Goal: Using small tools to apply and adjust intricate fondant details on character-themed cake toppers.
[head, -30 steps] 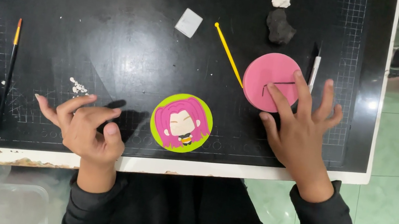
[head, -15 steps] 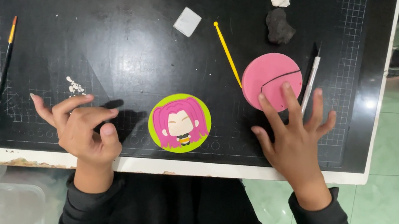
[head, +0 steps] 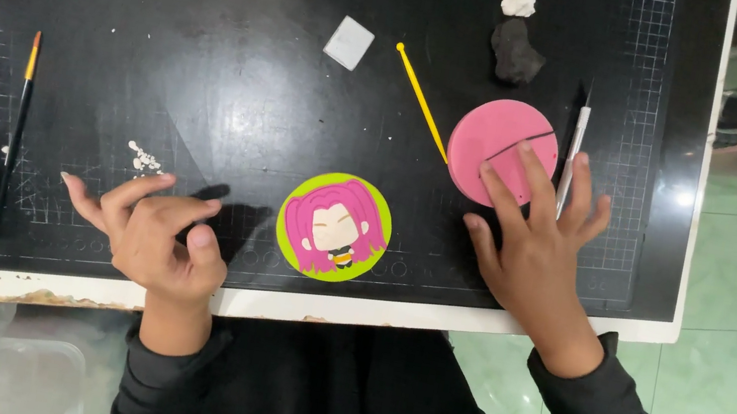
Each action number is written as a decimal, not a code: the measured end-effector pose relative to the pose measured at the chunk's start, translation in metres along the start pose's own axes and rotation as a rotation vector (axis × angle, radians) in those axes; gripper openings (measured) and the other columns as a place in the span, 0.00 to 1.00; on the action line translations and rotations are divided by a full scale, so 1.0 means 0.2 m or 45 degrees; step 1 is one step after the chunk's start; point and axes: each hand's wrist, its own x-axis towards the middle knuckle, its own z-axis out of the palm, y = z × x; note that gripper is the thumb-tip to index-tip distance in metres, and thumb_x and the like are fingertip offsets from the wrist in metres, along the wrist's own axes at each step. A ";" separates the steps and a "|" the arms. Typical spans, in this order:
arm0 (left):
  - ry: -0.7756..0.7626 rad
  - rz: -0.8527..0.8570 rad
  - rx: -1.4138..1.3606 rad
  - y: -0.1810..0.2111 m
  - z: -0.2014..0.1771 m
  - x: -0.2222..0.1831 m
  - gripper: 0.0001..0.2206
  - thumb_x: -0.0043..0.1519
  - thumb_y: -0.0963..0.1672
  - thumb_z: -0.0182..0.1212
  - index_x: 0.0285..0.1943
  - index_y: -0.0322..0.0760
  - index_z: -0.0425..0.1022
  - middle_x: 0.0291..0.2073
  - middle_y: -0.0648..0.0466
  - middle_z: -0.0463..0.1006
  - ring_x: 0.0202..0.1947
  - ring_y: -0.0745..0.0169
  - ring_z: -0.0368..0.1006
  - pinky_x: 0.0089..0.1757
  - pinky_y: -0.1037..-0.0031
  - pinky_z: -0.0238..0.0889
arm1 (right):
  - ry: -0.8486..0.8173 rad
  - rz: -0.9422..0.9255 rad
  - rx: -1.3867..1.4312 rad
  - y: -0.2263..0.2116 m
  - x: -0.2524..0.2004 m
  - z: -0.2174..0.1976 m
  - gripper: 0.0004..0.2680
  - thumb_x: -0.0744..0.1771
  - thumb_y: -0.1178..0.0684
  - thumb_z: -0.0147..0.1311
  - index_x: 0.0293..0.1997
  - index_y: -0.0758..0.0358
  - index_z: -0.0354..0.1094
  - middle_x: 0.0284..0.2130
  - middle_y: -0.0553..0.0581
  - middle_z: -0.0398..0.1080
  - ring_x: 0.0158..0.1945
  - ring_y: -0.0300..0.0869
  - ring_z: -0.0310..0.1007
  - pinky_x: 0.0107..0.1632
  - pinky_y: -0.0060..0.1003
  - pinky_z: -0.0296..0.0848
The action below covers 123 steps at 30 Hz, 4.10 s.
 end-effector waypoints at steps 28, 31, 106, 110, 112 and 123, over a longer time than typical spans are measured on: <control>0.041 0.203 0.061 0.05 0.03 0.04 0.22 0.69 0.51 0.49 0.23 0.44 0.80 0.19 0.59 0.76 0.40 0.52 0.77 0.70 0.42 0.30 | -0.034 -0.094 0.015 0.12 0.19 0.03 0.21 0.64 0.61 0.46 0.62 0.45 0.72 0.70 0.58 0.59 0.72 0.71 0.46 0.56 0.83 0.51; -0.235 0.287 0.019 0.21 0.04 0.08 0.18 0.71 0.54 0.49 0.35 0.51 0.82 0.30 0.62 0.80 0.46 0.53 0.72 0.65 0.32 0.27 | 0.025 -0.122 0.157 0.17 0.17 0.08 0.20 0.67 0.59 0.47 0.68 0.50 0.70 0.68 0.61 0.59 0.73 0.70 0.37 0.58 0.77 0.34; -0.227 -0.147 0.179 -0.01 -0.11 -0.05 0.18 0.57 0.31 0.55 0.46 0.39 0.87 0.53 0.49 0.78 0.71 0.31 0.58 0.65 0.33 0.12 | -0.187 -0.283 0.061 0.19 0.12 0.01 0.18 0.74 0.35 0.36 0.72 0.39 0.64 0.75 0.63 0.53 0.74 0.81 0.32 0.58 0.92 0.28; -0.224 -0.176 0.158 -0.02 -0.12 -0.05 0.16 0.60 0.31 0.56 0.45 0.40 0.86 0.53 0.48 0.78 0.72 0.33 0.56 0.66 0.33 0.13 | -0.224 -0.215 0.070 0.20 0.03 -0.02 0.19 0.74 0.35 0.35 0.73 0.41 0.61 0.75 0.65 0.52 0.75 0.81 0.30 0.59 0.91 0.27; -0.224 -0.184 0.149 -0.02 -0.12 -0.06 0.18 0.58 0.31 0.54 0.45 0.40 0.87 0.52 0.49 0.78 0.71 0.34 0.57 0.67 0.35 0.14 | -0.241 -0.095 -0.015 0.23 -0.05 0.00 0.18 0.72 0.35 0.42 0.73 0.34 0.59 0.76 0.60 0.51 0.76 0.76 0.29 0.57 0.94 0.37; -0.196 -0.201 0.097 -0.03 -0.13 -0.06 0.18 0.57 0.30 0.54 0.42 0.40 0.86 0.51 0.49 0.77 0.72 0.35 0.55 0.68 0.35 0.15 | -0.244 -0.063 0.022 0.20 0.00 -0.03 0.19 0.71 0.38 0.45 0.73 0.36 0.59 0.76 0.60 0.49 0.76 0.77 0.28 0.57 0.95 0.33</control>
